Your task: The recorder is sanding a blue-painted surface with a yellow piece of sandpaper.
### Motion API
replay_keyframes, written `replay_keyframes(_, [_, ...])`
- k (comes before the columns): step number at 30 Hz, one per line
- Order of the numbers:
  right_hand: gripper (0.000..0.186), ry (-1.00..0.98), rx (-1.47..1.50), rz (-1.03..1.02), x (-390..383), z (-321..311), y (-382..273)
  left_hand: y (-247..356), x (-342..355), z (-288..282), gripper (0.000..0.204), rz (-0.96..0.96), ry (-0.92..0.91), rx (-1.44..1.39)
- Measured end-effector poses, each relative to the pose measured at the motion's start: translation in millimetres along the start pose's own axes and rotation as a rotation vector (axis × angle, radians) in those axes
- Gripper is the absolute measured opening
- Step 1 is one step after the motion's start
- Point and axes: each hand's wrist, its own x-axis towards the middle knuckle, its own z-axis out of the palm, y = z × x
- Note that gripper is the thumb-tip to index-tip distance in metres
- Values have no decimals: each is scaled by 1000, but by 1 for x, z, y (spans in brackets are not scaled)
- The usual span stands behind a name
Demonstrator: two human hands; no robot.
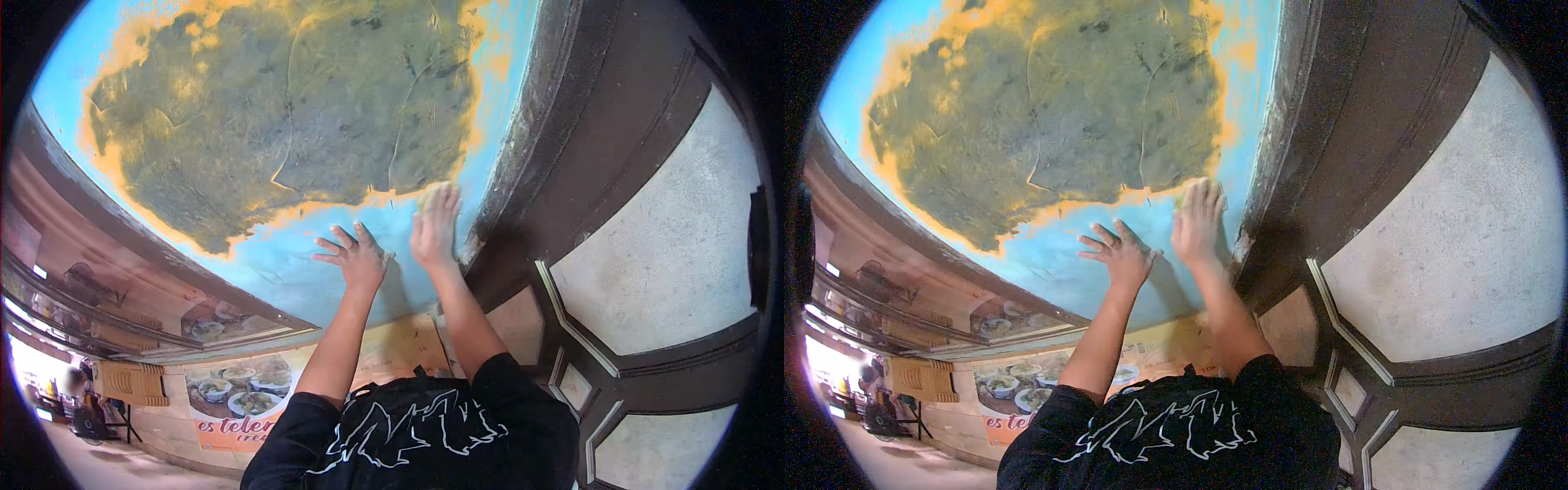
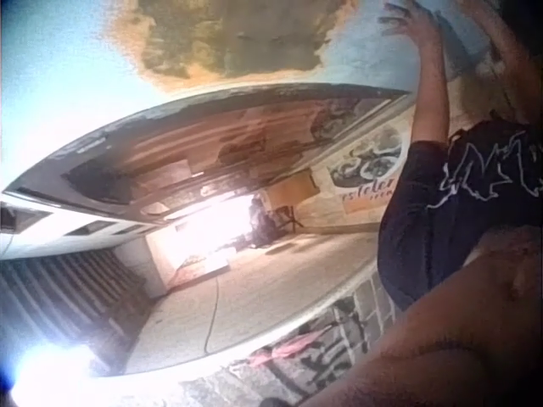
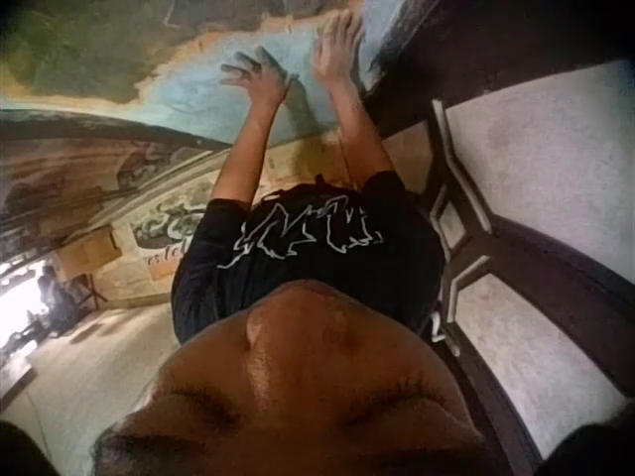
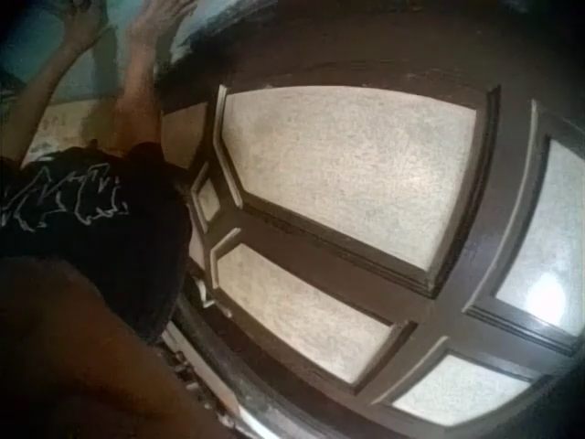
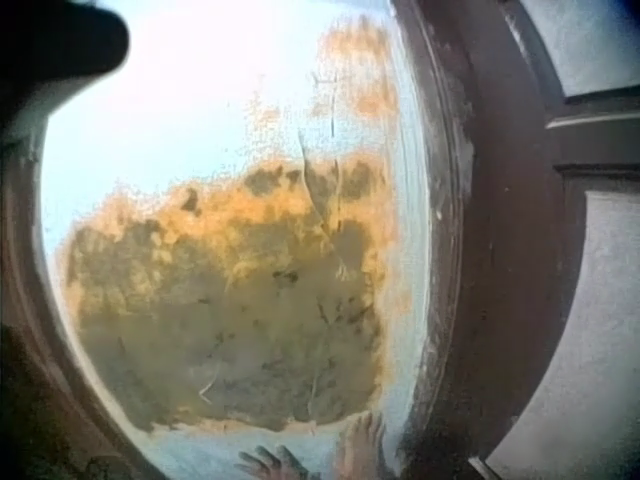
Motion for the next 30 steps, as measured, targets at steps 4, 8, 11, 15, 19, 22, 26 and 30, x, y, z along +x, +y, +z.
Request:
replay_keyframes(4, [61, 188, 25, 150, 8, -11, 15, 2, 3, -2, 127, 13, 24, -28])
replay_keyframes(8, [61, 88, 46, 176, -24, 9, -1, 3, 5, -1, 132, -12, -24, -8])
replay_keyframes(11, [62, 0, 92, -5, -23, 17, -19, -1, 6, 7, 132, 20, 112, 59])
replay_keyframes(15, [62, 4, 23, -4, 1, 3, -9, -1, 2, 4, 133, 3, 58, 49])
replay_keyframes(19, [60, 88, 13, 147, -12, 5, 4, 3, 6, 0, 136, 8, 34, -9])
replay_keyframes(22, [60, 50, 44, 85, -34, 21, -7, 5, 7, 0, 132, -8, -4, -6])
replay_keyframes(26, [64, -50, -20, -38, -22, 25, -25, -2, 6, 7, 127, 20, 148, 133])
replay_keyframes(30, [58, 2, -71, 17, -14, 14, 2, 1, 2, -1, 128, 13, 32, -6])
